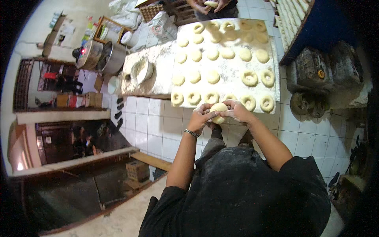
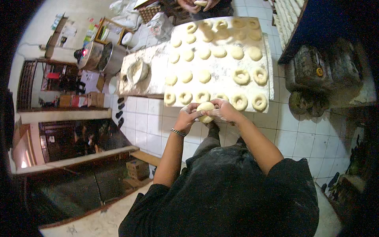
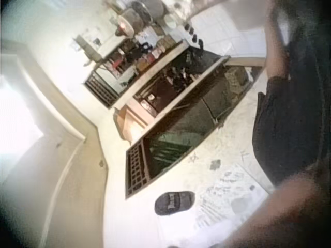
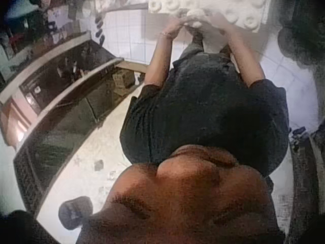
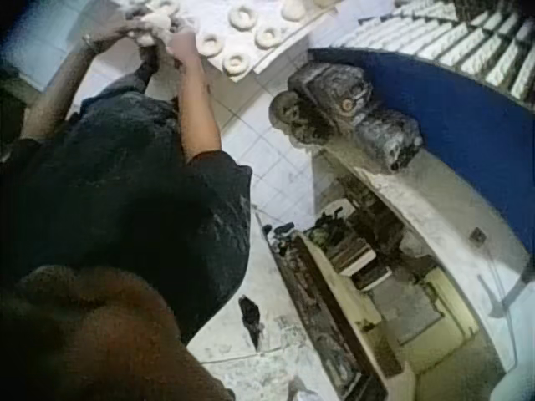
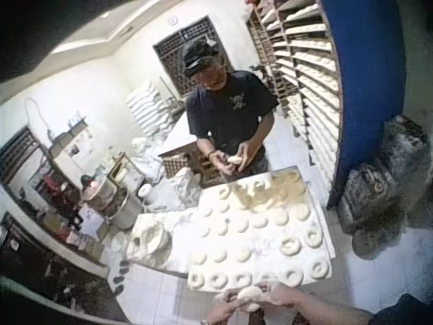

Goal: The person shapes rounds of dough into rings by hand and places them back onto a wooden board.

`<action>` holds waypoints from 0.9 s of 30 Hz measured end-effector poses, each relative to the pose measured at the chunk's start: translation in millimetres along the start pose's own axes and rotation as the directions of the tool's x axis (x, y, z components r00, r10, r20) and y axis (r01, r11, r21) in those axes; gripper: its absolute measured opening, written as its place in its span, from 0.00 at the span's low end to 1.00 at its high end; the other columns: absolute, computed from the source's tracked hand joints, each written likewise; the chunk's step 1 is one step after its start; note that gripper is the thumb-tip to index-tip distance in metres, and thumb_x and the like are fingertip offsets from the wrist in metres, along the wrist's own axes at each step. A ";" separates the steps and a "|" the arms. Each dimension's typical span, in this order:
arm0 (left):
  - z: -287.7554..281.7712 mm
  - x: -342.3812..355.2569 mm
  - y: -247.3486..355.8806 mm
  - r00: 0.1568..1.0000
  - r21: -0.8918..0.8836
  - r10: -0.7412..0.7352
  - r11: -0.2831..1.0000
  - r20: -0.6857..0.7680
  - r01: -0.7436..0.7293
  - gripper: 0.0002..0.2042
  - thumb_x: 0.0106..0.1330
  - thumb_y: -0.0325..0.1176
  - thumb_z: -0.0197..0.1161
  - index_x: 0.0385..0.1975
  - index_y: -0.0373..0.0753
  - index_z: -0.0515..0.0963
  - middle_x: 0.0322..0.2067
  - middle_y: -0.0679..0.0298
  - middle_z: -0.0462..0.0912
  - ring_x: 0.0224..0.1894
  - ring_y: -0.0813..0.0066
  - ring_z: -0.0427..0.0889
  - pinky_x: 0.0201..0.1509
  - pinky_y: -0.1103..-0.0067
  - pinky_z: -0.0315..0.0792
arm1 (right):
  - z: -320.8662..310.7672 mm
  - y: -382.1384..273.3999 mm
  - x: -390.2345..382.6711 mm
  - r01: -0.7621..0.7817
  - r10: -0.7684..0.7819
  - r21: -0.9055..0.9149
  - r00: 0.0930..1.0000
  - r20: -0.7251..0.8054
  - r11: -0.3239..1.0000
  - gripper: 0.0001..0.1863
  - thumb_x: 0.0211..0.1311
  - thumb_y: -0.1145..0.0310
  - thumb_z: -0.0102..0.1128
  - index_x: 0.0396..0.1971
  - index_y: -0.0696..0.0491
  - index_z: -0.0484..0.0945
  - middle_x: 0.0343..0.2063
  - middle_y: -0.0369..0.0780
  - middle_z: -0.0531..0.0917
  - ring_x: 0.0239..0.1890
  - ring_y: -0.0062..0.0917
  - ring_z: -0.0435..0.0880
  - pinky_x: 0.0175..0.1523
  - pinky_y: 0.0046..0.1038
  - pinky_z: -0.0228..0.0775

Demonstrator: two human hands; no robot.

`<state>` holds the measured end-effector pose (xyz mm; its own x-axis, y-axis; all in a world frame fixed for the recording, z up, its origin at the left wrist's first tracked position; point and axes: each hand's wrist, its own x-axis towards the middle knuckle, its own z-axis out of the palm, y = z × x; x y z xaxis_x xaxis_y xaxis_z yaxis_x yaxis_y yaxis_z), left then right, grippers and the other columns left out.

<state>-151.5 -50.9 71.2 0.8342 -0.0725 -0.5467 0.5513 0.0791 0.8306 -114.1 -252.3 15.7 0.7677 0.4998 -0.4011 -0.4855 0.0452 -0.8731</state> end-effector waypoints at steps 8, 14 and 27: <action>-41.4 -61.3 -59.5 0.976 -0.089 0.170 0.979 -0.137 -0.183 0.21 0.56 0.22 0.72 0.49 0.27 0.73 0.41 0.56 0.83 0.41 0.73 0.83 0.44 0.78 0.80 | 79.2 28.5 -18.7 0.115 -0.112 -0.133 0.993 0.027 0.984 0.21 0.54 0.70 0.70 0.47 0.62 0.78 0.38 0.40 0.85 0.38 0.19 0.81 0.42 0.23 0.75; -119.0 -108.2 -102.2 0.875 -0.106 0.423 0.884 -0.237 -0.456 0.18 0.57 0.22 0.65 0.48 0.29 0.74 0.41 0.57 0.83 0.41 0.71 0.83 0.46 0.77 0.79 | 176.6 39.7 -6.1 0.146 -0.083 -0.304 0.974 0.212 0.942 0.21 0.52 0.70 0.66 0.47 0.59 0.78 0.40 0.38 0.84 0.41 0.20 0.80 0.49 0.25 0.73; -292.9 -198.2 -196.9 0.955 -0.718 0.264 0.637 -0.138 -0.280 0.18 0.62 0.36 0.62 0.49 0.31 0.77 0.37 0.59 0.84 0.39 0.74 0.83 0.47 0.75 0.78 | 375.5 85.9 9.3 0.403 -0.235 -0.816 0.914 0.331 0.415 0.24 0.50 0.61 0.70 0.46 0.58 0.79 0.40 0.45 0.85 0.39 0.38 0.84 0.48 0.36 0.75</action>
<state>-420.4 239.1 -15.0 0.9442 0.0891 -0.3170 0.1296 0.7845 0.6064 -305.8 81.1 41.1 0.6773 0.7325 -0.0692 0.4490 -0.4860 -0.7498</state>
